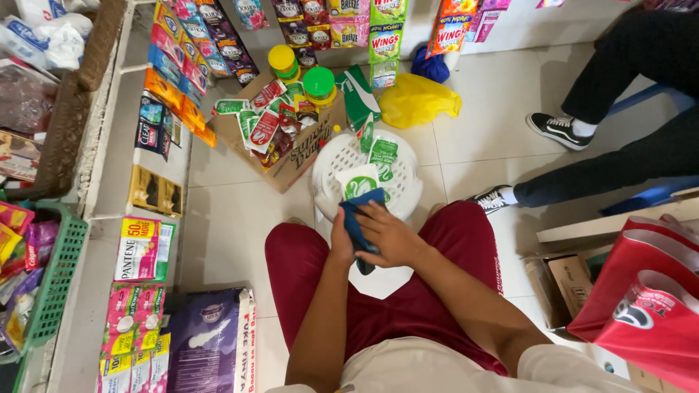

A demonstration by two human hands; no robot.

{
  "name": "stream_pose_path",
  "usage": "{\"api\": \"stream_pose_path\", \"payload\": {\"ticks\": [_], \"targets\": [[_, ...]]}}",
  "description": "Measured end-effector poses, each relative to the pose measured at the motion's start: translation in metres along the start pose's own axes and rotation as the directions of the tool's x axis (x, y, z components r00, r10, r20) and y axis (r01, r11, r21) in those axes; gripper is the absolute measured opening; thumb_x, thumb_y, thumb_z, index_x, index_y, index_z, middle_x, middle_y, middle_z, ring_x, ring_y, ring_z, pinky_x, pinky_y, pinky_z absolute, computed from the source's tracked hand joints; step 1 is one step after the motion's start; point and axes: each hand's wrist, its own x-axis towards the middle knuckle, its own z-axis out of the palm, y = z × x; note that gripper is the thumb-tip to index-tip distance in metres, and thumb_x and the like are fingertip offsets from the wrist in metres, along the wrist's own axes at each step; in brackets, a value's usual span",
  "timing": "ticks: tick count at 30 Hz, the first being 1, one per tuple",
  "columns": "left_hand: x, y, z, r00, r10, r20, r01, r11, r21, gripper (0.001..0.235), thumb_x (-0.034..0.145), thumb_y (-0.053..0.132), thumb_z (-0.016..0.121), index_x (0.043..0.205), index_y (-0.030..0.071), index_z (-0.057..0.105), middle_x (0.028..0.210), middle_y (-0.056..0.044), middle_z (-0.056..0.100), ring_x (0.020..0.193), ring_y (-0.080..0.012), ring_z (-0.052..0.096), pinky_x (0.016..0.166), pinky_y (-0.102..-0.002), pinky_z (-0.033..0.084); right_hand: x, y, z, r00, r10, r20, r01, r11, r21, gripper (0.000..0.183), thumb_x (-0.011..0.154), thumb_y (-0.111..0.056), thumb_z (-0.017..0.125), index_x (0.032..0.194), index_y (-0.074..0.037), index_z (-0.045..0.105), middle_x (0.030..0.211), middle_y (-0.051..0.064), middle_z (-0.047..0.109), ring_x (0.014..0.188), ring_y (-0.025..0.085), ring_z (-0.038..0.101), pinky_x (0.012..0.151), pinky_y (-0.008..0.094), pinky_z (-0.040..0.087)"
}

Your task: Cleaning and wiping individual product pouches with a cloth and organizing them in a grocery store.

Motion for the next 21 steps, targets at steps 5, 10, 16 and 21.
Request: {"api": "stream_pose_path", "payload": {"ticks": [5, 10, 16, 21], "targets": [[-0.012, 0.011, 0.009, 0.991, 0.098, 0.088, -0.1, 0.995, 0.023, 0.053, 0.102, 0.051, 0.053, 0.146, 0.021, 0.055, 0.14, -0.012, 0.061, 0.124, -0.0275, 0.061, 0.111, -0.047, 0.046, 0.011, 0.002, -0.008, 1.0, -0.006, -0.024, 0.006, 1.0, 0.02, 0.053, 0.088, -0.05, 0.075, 0.105, -0.001, 0.07, 0.131, 0.022, 0.067, 0.128, 0.042, 0.06, 0.119, 0.059, 0.034], [-0.03, 0.017, 0.031, 0.949, 0.139, 0.281, -0.182, 0.974, 0.133, 0.057, 0.106, 0.041, 0.048, 0.158, 0.02, 0.036, 0.153, -0.011, 0.048, 0.136, -0.0241, 0.048, 0.121, -0.048, 0.032, 0.014, 0.001, -0.022, 0.993, 0.102, 0.063, -0.095, 0.99, -0.103, 0.08, 0.083, -0.066, 0.073, 0.128, -0.002, 0.06, 0.164, 0.02, 0.039, 0.152, 0.04, 0.034, 0.123, 0.059, 0.017], [0.001, 0.005, -0.008, 0.922, 0.183, 0.342, -0.187, 0.982, -0.021, 0.06, 0.106, 0.042, 0.045, 0.16, 0.021, 0.031, 0.15, -0.012, 0.052, 0.128, -0.0251, 0.058, 0.111, -0.046, 0.046, 0.005, 0.01, -0.01, 0.987, 0.045, 0.153, -0.043, 0.999, -0.021, 0.063, 0.076, -0.021, 0.08, 0.133, -0.003, 0.061, 0.159, 0.015, 0.047, 0.151, 0.04, 0.035, 0.123, 0.056, 0.024], [-0.006, 0.019, 0.013, 0.871, 0.218, 0.44, -0.181, 0.976, -0.125, 0.062, 0.106, 0.044, 0.041, 0.162, 0.024, 0.024, 0.157, -0.012, 0.044, 0.131, -0.0259, 0.056, 0.11, -0.048, 0.046, 0.01, 0.01, -0.016, 0.999, -0.024, 0.029, 0.022, 0.998, 0.065, 0.03, 0.09, -0.012, 0.069, 0.118, 0.0, 0.068, 0.141, 0.014, 0.064, 0.141, 0.039, 0.051, 0.121, 0.054, 0.032]]}}
